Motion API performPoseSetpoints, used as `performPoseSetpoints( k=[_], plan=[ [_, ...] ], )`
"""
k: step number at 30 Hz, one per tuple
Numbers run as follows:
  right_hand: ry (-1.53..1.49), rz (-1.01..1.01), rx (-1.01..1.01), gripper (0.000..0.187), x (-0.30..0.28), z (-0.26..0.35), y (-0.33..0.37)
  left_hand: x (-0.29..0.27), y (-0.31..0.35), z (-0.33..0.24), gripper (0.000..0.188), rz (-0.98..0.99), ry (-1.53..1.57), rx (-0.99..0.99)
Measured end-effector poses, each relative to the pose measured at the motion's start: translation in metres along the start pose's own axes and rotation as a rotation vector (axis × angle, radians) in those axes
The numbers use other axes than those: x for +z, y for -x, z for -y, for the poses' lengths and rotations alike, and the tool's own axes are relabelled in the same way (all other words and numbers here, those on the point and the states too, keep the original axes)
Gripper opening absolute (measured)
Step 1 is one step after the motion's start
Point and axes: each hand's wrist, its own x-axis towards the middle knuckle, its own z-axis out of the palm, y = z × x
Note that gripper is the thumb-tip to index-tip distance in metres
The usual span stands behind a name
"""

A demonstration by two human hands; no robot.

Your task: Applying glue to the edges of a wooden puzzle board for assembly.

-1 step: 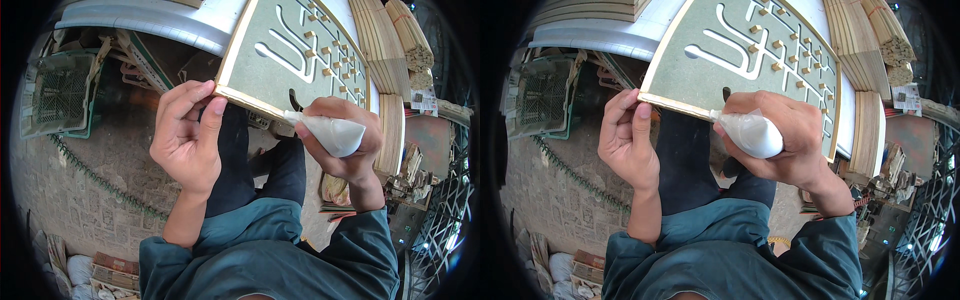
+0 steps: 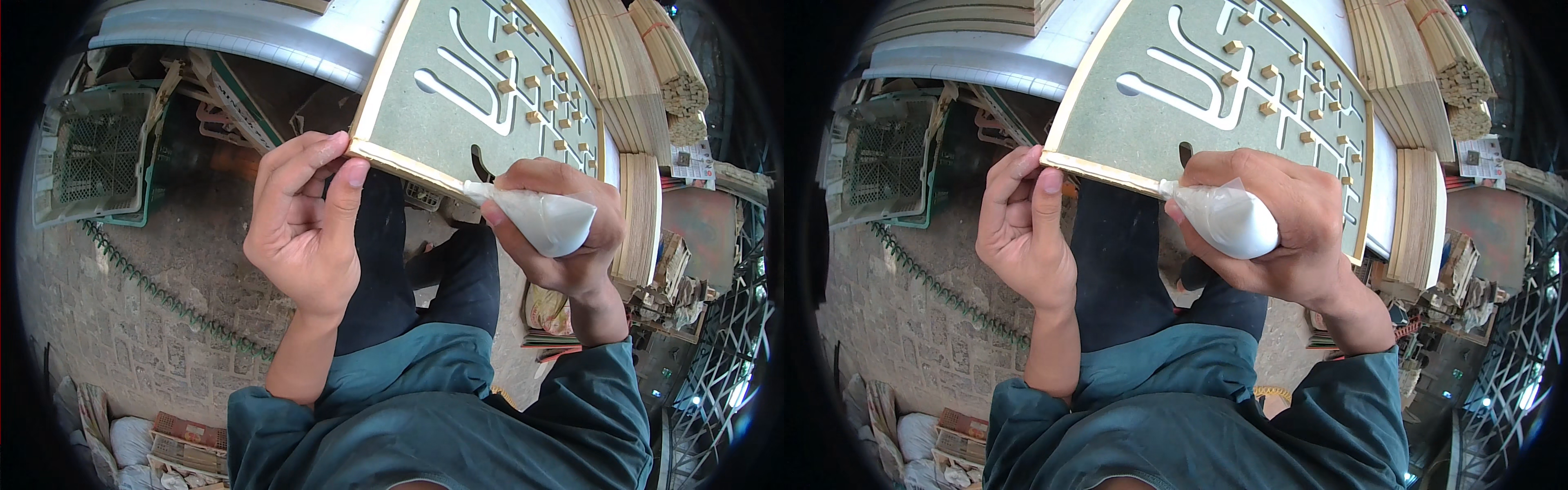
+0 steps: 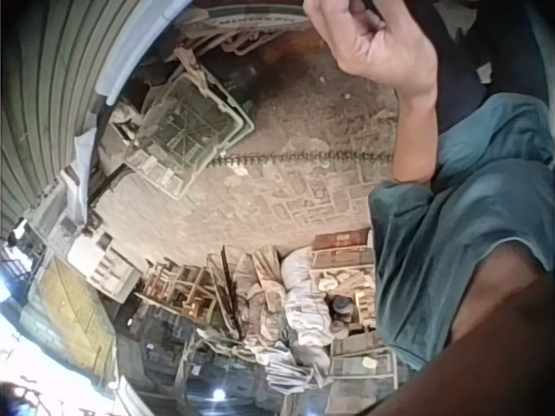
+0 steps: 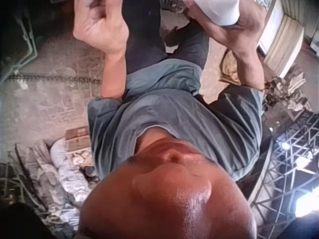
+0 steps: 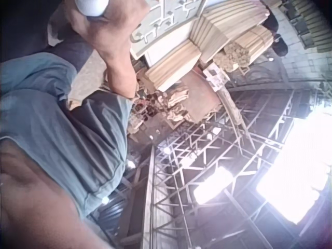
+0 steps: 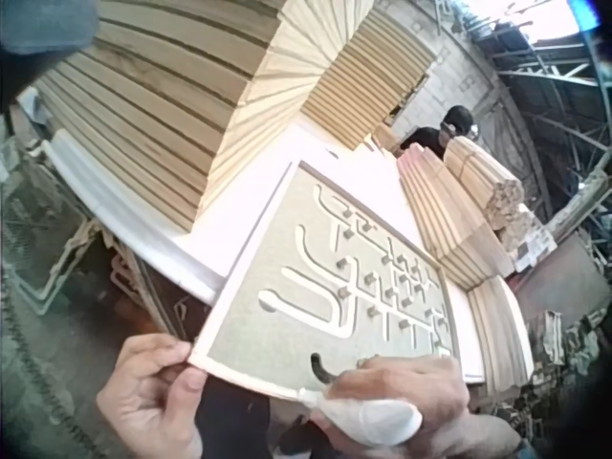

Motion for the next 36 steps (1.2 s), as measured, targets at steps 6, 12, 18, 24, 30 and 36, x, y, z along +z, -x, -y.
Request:
performPoseSetpoints(
  k=[6,12,18,24,30,36],
  plan=[
    [-0.008,-0.016,-0.008,0.020,-0.001,-0.003,0.005,0.000,0.001,0.001,0.023,0.006,0.003,0.017],
    [0.007,-0.023,-0.012,0.019,-0.004,-0.005,0.009,0.002,0.002,0.003,0.023,-0.002,0.010,0.006],
    [0.009,-0.024,-0.021,0.019,-0.006,-0.008,0.012,0.001,0.001,0.003,0.022,-0.003,-0.012,0.023],
    [0.002,-0.034,-0.026,0.020,-0.008,-0.010,0.017,-0.002,0.002,0.002,0.022,0.041,-0.029,0.035],
    [0.011,-0.037,-0.007,0.019,-0.010,-0.011,0.022,-0.002,0.003,0.001,0.022,0.042,-0.050,0.021],
    [0.010,-0.029,0.064,0.019,-0.012,-0.010,0.026,0.002,0.002,0.003,0.020,-0.027,-0.035,0.023]
  ],
)
